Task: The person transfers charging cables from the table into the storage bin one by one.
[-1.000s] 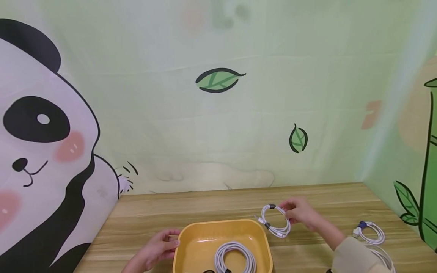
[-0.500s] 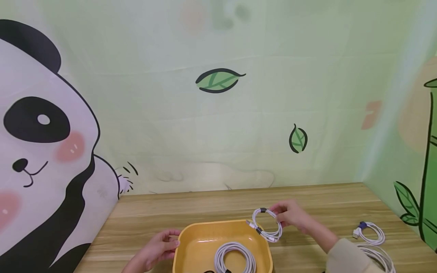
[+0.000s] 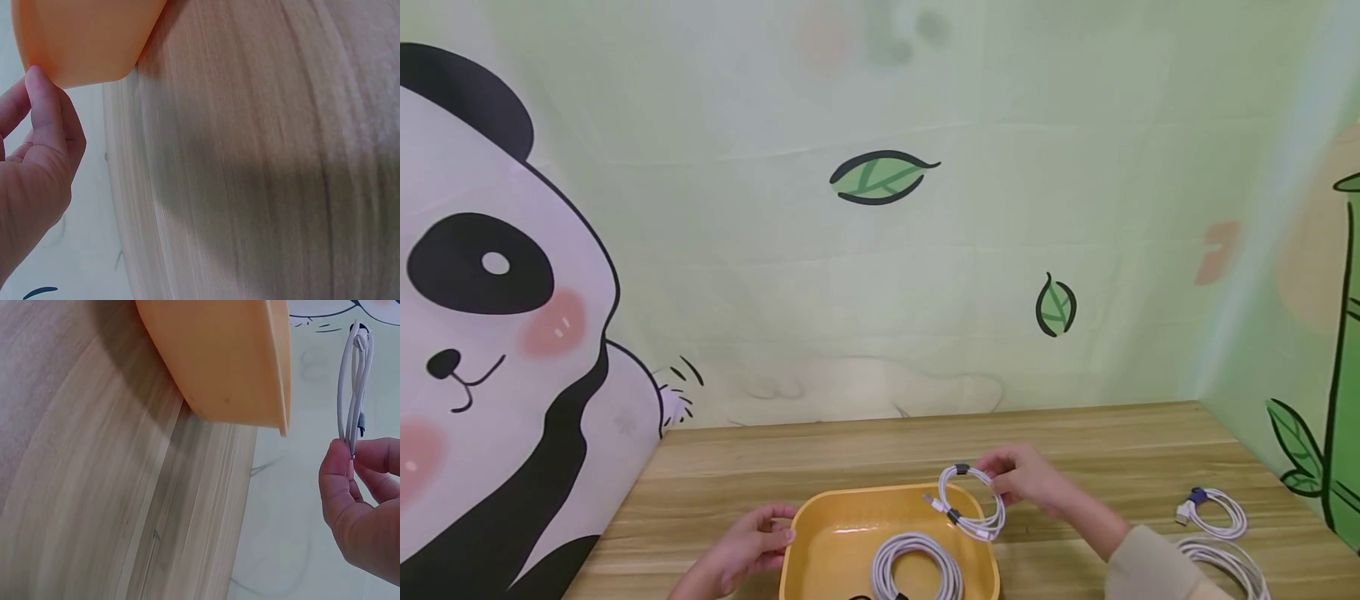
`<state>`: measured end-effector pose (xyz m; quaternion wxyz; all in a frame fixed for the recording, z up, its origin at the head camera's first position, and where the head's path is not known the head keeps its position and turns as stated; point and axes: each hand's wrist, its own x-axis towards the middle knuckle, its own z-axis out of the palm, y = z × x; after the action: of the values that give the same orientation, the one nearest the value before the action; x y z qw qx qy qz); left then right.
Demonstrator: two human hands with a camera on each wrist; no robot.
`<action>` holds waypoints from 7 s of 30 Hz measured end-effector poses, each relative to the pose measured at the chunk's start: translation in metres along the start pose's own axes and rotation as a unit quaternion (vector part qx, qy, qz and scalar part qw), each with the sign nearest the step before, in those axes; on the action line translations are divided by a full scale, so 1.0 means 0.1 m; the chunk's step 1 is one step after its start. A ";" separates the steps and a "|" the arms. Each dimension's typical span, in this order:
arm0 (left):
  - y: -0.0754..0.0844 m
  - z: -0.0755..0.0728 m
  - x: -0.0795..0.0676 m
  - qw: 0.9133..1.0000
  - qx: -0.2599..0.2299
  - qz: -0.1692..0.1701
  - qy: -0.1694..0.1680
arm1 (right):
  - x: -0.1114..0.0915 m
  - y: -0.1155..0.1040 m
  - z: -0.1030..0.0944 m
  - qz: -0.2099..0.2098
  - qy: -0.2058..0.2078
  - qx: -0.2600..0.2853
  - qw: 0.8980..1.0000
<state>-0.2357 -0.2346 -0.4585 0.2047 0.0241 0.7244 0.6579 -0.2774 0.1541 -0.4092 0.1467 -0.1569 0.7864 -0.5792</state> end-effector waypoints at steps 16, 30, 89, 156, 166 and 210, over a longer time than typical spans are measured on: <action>0.00 0.00 0.00 1.000 -0.003 -0.003 0.000 | 0.03 -0.06 0.18 0.006 -0.017 0.032 0.999; -0.01 -0.01 0.00 1.000 -0.011 -0.006 -0.004 | 0.07 -0.05 0.32 0.012 -0.014 0.042 0.999; -0.01 0.00 0.00 1.000 0.002 -0.005 0.005 | 0.22 0.00 1.12 0.059 0.038 0.068 0.995; -0.02 -0.01 0.01 1.000 0.002 0.003 -0.001 | 0.33 0.03 1.72 0.047 0.092 0.054 0.993; -0.02 -0.01 0.02 1.000 0.001 -0.009 0.003 | 0.38 0.09 1.74 0.055 0.091 0.052 0.993; 0.00 -0.01 0.00 1.000 0.000 -0.003 -0.005 | 0.29 -0.02 1.66 0.029 0.030 -0.058 0.997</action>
<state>-0.2358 -0.2352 -0.4580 0.2102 0.0249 0.7235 0.6571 -0.2355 -0.0018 -0.4557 0.1307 -0.1249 0.8269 -0.5326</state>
